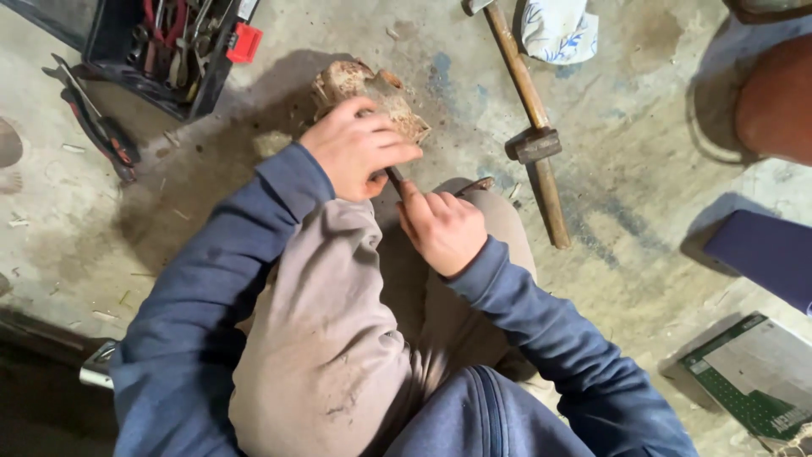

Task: Disassembling an old electric motor housing and components using a hammer on a workshop floor.

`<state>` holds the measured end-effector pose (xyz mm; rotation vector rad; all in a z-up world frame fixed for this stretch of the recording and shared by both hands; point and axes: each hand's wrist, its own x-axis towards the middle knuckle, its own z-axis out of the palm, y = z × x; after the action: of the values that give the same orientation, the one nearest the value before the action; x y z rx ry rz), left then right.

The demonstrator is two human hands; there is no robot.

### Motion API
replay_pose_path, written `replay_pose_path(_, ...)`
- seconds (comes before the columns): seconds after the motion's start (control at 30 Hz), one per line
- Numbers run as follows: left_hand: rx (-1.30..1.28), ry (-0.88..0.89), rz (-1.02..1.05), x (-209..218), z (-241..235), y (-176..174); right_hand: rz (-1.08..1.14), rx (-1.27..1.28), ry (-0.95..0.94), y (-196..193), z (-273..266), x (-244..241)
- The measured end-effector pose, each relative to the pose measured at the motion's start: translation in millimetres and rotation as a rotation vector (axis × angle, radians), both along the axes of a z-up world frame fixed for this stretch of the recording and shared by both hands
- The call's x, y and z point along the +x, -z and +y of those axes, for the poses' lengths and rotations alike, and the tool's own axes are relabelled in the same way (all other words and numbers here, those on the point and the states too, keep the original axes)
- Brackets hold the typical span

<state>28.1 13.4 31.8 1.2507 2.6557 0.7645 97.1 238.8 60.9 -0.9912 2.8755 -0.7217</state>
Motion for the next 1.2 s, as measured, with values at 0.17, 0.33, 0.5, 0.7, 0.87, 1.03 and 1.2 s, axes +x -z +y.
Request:
replay_pose_path(0.17,-0.033,0.074,-0.002,8.1,2.9,22.2,0.023,0.079,-0.032,-9.5,-17.5,-6.7)
replay_pose_path(0.33,-0.099,0.149,0.2,6.9,1.0,40.9,-0.125,-0.107,-0.089,-5.5,-14.0,-9.9)
replay_pose_path(0.5,0.004,0.066,0.318,5.3,3.1,34.0,-0.514,-0.448,0.508,102.9,58.7,-75.8)
replay_pose_path(0.7,0.051,0.046,0.258,2.3,3.6,36.7,-0.057,-0.112,0.776,253.2,173.3,-119.6)
replay_pose_path(0.87,0.022,0.036,0.234,1.5,4.3,41.2,-0.133,0.095,0.838,261.4,249.7,22.2)
replay_pose_path(1.03,-0.04,0.059,0.332,10.8,6.4,45.4,-0.437,0.384,0.829,263.9,253.9,66.8)
replay_pose_path(1.2,-0.036,0.063,0.356,7.0,2.5,52.0,-0.947,-0.099,0.95,224.5,251.0,62.5)
